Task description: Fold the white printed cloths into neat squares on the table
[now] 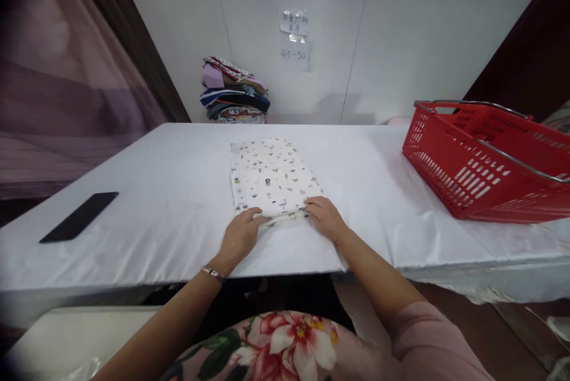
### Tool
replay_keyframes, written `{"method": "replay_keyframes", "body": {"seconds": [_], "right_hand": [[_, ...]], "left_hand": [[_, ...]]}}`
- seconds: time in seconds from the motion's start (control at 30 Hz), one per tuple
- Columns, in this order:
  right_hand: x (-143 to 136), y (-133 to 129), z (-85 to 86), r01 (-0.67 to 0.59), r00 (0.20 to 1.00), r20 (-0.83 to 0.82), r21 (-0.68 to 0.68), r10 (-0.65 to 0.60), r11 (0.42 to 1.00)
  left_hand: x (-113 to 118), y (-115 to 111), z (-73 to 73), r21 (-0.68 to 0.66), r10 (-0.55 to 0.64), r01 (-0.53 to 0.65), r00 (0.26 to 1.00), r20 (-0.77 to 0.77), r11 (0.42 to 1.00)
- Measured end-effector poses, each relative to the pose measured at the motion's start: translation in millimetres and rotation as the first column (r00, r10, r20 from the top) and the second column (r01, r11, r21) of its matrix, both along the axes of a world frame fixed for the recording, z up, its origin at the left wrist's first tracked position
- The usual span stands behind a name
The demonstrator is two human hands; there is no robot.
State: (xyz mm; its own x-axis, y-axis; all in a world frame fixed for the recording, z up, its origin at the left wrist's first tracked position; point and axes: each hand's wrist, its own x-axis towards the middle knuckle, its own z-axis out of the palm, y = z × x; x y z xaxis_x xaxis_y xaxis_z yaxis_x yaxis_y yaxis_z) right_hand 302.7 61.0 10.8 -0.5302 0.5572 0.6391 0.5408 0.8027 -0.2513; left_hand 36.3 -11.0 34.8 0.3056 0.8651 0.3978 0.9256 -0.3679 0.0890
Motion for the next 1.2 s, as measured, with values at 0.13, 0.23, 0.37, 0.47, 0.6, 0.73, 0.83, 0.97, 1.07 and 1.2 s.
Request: {"method": "replay_keyframes", "body": {"seconds": [0.13,0.23,0.37,0.47,0.6,0.73,0.83,0.97,1.07,1.2], "right_hand": [[-0.1,-2.2,1.6,0.001,1.000,0.008,0.009,-0.001,1.000],[-0.6,-3.9,4.3,-0.007,0.999,0.036,0.006,0.007,1.000],[-0.8,-3.7,5.1,-0.005,0.998,0.064,0.001,0.005,1.000],[-0.5,-2.3,3.4,0.001,0.998,0.055,0.000,-0.001,1.000],[-0.2,-0.7,0.7,0.010,0.998,0.055,0.013,-0.010,1.000],[-1.3,-1.4,1.0,0.020,0.998,0.055,0.009,-0.021,1.000],[-2.4,-4.1,3.9,0.028,0.999,0.044,-0.006,-0.028,1.000],[-2.6,-7.2,7.5,0.031,0.998,0.050,0.037,-0.033,0.999],[-2.2,-7.5,7.1,0.032,0.996,0.081,0.046,-0.036,0.998],[-2.0,-6.9,4.3,0.021,0.992,0.122,0.020,-0.023,1.000]], "left_hand": [[-0.3,-2.0,2.4,-0.017,-0.045,0.047,0.996,0.079,0.999],[0.1,-1.5,2.4,-0.016,-0.056,0.058,0.995,0.087,0.998],[1.1,0.6,1.6,-0.020,-0.047,0.049,0.996,0.082,0.999],[1.5,1.1,2.2,-0.017,-0.052,0.054,0.992,0.114,0.998],[1.6,1.0,3.1,-0.011,-0.063,0.065,0.989,0.131,0.998],[2.4,2.0,2.4,-0.002,-0.053,0.054,0.990,0.130,0.999],[2.9,2.9,1.3,0.005,-0.046,0.045,0.991,0.126,0.999],[3.4,3.2,0.6,-0.012,-0.032,0.033,0.995,0.096,0.999],[3.7,3.7,0.5,-0.014,-0.016,0.017,0.997,0.077,1.000],[4.0,6.0,0.0,-0.011,0.006,-0.005,0.999,0.048,1.000]]}}
